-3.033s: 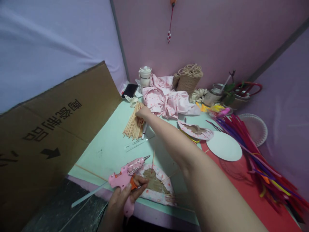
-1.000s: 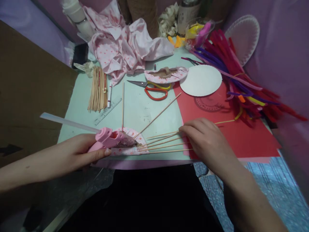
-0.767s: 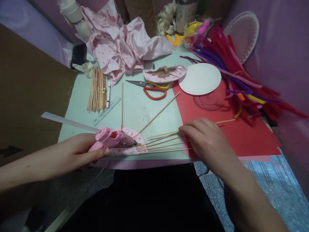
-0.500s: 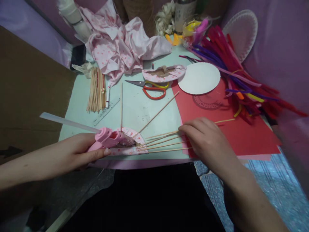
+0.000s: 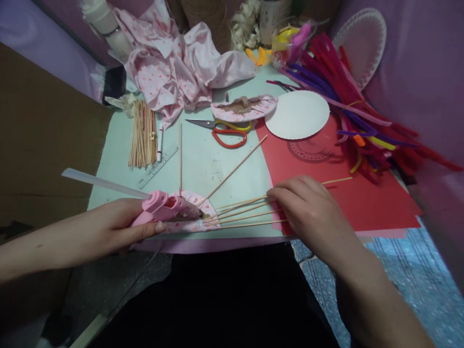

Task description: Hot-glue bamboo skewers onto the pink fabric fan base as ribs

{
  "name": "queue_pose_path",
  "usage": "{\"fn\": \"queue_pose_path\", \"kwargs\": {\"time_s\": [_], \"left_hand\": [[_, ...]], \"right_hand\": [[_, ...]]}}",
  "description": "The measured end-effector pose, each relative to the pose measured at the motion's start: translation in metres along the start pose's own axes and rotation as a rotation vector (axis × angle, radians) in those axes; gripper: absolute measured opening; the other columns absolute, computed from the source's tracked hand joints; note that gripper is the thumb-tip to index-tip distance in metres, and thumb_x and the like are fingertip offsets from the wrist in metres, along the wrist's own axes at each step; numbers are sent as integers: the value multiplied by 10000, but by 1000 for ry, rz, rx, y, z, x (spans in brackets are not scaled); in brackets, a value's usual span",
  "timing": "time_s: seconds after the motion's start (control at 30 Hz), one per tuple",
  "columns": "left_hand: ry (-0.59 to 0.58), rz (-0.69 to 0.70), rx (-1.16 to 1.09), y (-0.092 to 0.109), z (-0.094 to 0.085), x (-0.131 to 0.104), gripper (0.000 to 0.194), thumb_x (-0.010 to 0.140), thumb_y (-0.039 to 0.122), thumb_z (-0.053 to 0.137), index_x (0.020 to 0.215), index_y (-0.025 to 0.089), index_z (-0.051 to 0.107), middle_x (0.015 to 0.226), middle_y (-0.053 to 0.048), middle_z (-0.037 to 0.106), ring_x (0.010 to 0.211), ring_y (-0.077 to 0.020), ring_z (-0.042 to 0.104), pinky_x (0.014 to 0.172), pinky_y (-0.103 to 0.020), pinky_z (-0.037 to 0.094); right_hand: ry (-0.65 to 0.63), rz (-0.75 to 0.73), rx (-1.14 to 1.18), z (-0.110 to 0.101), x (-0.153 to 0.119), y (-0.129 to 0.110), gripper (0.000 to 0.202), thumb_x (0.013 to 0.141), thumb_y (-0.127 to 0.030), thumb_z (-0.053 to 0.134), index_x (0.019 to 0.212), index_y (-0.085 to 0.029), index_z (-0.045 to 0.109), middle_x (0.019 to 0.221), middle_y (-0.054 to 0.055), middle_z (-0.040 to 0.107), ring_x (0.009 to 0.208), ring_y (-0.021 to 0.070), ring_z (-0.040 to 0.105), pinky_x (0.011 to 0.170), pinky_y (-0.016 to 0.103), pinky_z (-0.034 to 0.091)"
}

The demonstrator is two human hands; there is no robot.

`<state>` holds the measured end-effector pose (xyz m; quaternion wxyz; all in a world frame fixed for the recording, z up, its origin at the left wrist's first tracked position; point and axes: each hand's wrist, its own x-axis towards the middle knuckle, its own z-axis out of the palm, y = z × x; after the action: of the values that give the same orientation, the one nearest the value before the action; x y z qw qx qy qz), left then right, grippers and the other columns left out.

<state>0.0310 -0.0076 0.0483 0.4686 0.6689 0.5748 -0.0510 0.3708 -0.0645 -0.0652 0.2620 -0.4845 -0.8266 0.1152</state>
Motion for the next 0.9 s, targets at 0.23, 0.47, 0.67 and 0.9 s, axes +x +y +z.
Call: {"fn": "queue_pose_path", "kwargs": {"time_s": [0.23,0.47,0.67,0.9], "left_hand": [[-136,-30,195,8,-3,0,340,877,529,579,804,231,726,679,15,654,582,-167,544,521,-229,391],[-157,-8,160,9,-3,1,316,895,528,572,839,251,713,700,34,648,534,-145,507,496,-220,382],[-162,-29,203,8,-4,5,373,899,561,549,756,234,659,696,22,631,564,-158,523,488,-222,372],[-196,-43,216,13,-5,8,398,904,606,526,898,257,716,808,30,688,662,-165,571,559,-211,405]], "right_hand": [[-15,-19,-29,0,1,-1,189,952,-140,494,1080,-239,592,982,93,641,895,281,569,758,426,454],[7,-11,-5,0,2,0,199,945,-157,510,1074,-225,645,976,98,658,879,277,590,763,418,459],[0,7,2,0,1,1,215,960,-170,492,1093,-252,640,991,88,657,892,277,585,776,424,458],[-12,7,0,-2,-1,1,234,955,-154,492,1111,-276,616,1002,79,648,895,280,577,774,428,458]]}}
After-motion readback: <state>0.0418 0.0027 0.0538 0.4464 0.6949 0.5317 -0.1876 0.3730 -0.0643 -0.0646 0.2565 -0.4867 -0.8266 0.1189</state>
